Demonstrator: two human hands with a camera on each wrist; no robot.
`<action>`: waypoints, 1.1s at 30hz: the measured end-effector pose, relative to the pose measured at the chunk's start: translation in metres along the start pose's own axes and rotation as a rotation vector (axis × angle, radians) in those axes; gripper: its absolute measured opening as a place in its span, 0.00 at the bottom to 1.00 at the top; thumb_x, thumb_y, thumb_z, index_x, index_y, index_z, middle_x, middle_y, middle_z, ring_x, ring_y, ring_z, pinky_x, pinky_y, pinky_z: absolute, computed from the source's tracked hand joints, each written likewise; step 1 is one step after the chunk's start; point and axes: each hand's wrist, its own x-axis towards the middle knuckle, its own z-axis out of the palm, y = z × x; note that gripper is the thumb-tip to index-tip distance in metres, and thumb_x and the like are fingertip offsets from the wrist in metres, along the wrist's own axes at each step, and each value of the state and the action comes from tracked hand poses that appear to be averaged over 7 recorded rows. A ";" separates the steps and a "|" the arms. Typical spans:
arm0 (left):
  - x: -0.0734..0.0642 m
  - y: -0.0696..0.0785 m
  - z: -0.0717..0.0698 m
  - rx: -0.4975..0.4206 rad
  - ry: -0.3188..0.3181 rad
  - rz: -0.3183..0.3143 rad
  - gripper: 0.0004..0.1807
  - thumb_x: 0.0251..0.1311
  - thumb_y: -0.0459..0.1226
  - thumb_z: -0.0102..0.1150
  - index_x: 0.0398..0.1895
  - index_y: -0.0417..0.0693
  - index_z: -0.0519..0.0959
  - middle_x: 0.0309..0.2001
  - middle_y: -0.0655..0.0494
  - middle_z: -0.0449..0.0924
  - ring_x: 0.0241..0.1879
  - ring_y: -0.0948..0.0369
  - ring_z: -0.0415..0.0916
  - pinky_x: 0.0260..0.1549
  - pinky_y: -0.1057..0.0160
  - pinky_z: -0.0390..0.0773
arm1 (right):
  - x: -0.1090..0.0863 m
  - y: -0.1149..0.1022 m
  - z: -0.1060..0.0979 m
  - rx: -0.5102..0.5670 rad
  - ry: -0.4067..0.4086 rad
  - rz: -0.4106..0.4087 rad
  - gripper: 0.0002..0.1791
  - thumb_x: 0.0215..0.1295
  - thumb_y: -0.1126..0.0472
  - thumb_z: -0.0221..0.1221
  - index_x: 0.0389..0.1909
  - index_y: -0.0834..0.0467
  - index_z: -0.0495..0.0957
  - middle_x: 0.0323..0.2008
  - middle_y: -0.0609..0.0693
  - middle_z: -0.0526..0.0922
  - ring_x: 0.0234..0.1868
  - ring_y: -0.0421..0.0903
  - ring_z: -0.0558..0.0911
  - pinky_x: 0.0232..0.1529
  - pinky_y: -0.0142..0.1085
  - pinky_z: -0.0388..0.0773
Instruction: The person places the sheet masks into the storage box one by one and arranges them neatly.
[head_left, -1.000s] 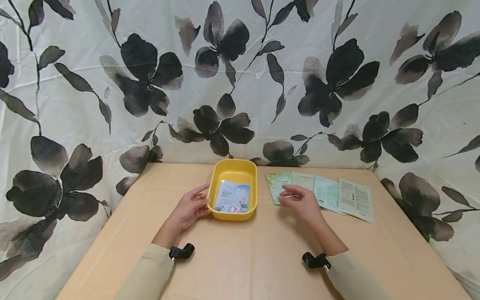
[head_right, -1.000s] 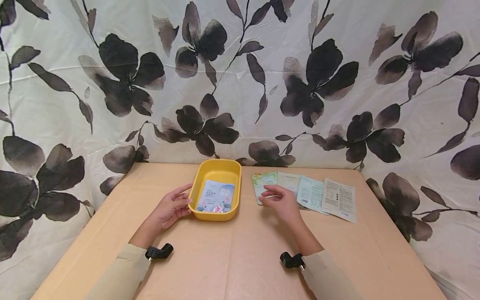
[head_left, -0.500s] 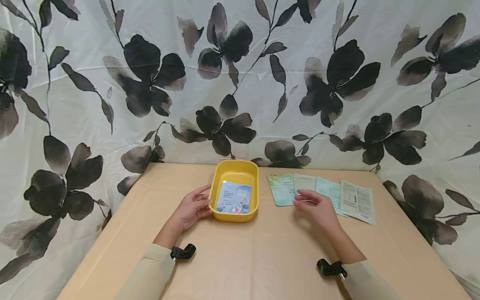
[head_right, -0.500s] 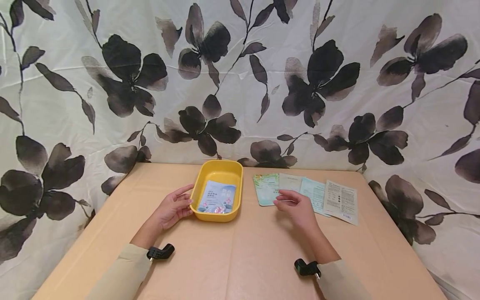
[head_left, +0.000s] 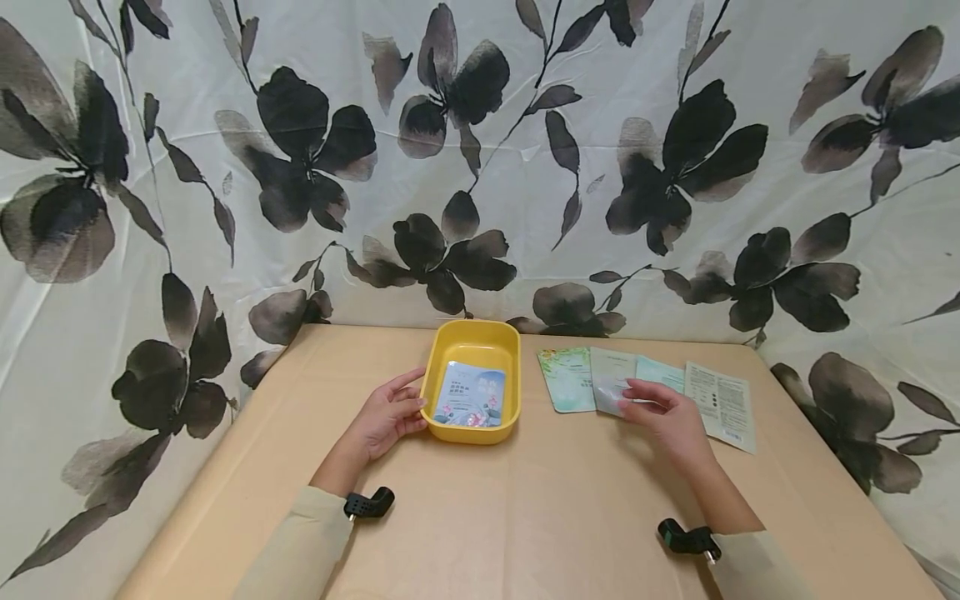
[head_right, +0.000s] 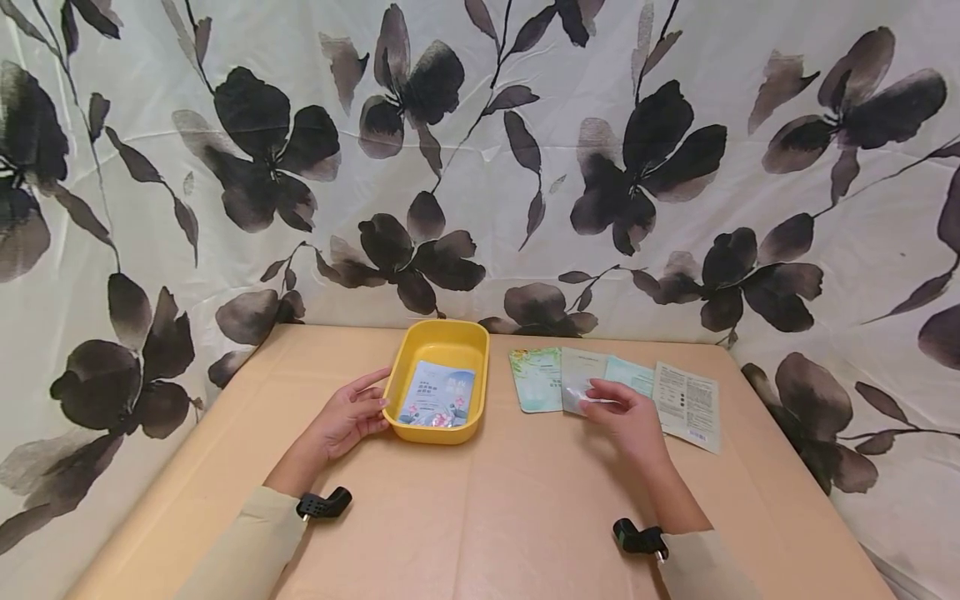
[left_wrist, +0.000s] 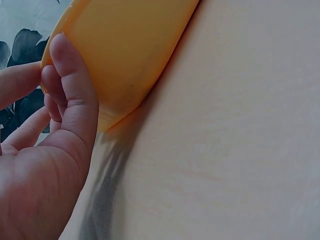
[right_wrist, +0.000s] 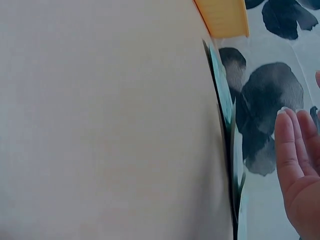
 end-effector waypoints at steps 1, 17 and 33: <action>0.000 0.000 0.000 -0.003 0.002 0.000 0.37 0.68 0.26 0.58 0.79 0.52 0.62 0.51 0.47 0.76 0.33 0.61 0.83 0.39 0.62 0.89 | 0.000 0.001 -0.002 0.000 0.005 -0.001 0.33 0.63 0.50 0.71 0.67 0.58 0.77 0.57 0.59 0.84 0.45 0.30 0.86 0.48 0.22 0.82; 0.008 0.002 0.003 0.003 0.020 0.001 0.38 0.68 0.26 0.59 0.79 0.51 0.62 0.49 0.49 0.77 0.32 0.61 0.82 0.38 0.63 0.88 | 0.021 0.028 -0.045 0.217 0.055 -0.041 0.28 0.66 0.64 0.67 0.67 0.58 0.76 0.44 0.36 0.88 0.41 0.30 0.88 0.43 0.24 0.85; 0.002 -0.005 0.008 -0.022 0.025 0.023 0.37 0.68 0.25 0.58 0.79 0.50 0.61 0.49 0.48 0.77 0.31 0.62 0.81 0.38 0.63 0.88 | 0.030 0.048 -0.083 0.117 0.202 -0.008 0.33 0.65 0.57 0.70 0.71 0.50 0.74 0.44 0.28 0.85 0.41 0.23 0.84 0.41 0.16 0.80</action>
